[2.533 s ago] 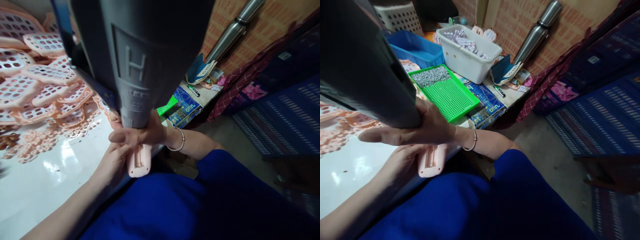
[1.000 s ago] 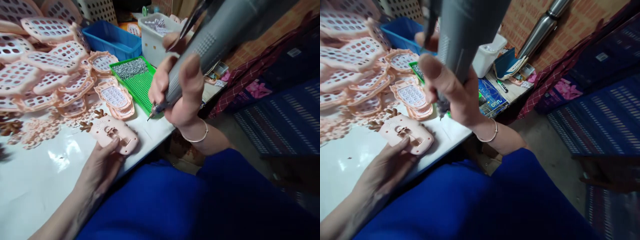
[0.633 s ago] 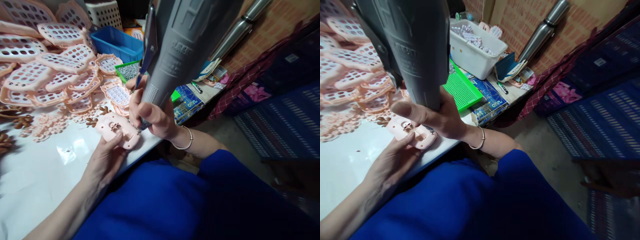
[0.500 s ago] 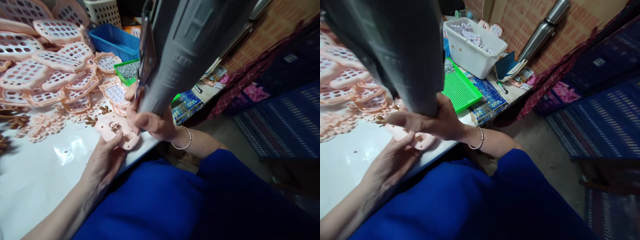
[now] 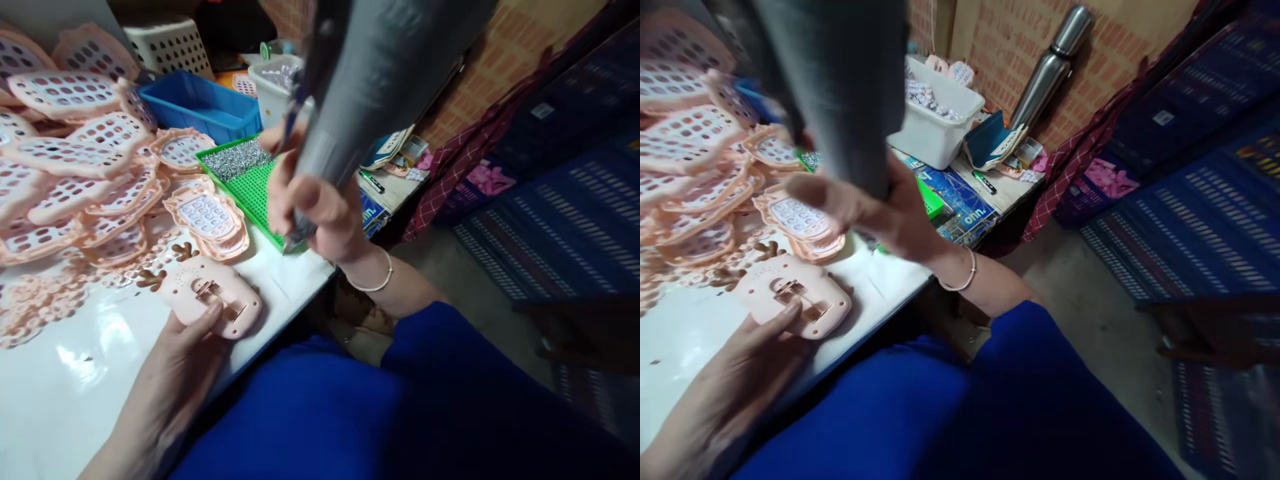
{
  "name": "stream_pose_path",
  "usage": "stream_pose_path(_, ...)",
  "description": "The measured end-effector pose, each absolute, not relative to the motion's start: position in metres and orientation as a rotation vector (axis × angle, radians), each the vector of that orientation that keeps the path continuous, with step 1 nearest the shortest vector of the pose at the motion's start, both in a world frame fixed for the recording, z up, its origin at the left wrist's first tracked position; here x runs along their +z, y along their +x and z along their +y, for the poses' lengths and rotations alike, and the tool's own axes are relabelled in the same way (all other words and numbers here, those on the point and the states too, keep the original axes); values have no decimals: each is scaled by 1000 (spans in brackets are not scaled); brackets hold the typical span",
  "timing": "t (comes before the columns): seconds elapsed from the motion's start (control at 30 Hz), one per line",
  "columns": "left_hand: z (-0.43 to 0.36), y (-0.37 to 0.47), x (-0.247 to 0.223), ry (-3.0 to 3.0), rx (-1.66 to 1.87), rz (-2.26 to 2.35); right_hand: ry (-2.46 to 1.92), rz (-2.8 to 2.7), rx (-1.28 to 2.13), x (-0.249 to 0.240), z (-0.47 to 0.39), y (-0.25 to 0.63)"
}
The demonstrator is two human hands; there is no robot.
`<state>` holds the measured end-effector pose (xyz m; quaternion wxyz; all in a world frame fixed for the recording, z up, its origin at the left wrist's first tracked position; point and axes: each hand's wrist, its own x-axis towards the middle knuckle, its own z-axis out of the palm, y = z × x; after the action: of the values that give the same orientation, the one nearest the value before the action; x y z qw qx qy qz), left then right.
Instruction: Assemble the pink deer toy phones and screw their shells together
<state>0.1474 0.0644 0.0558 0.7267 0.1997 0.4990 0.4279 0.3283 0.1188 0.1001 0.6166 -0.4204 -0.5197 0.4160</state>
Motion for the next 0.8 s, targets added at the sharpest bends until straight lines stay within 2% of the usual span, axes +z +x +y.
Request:
stream_pose_path(0.1,65,149,57,421,898,1136,-941,-1161,704,90,141,356)
stream_pose_path(0.2,66,150,58,424,874,1129,-1035,-1133,591,76,160,376)
stream_pose_path(0.63,66,146,52,449,886,1117,-1021,-1203,526,51,172,388)
stream_pose_path(0.8,70,145,46,360,962,1063,-1062,-1227,492,58,171,388)
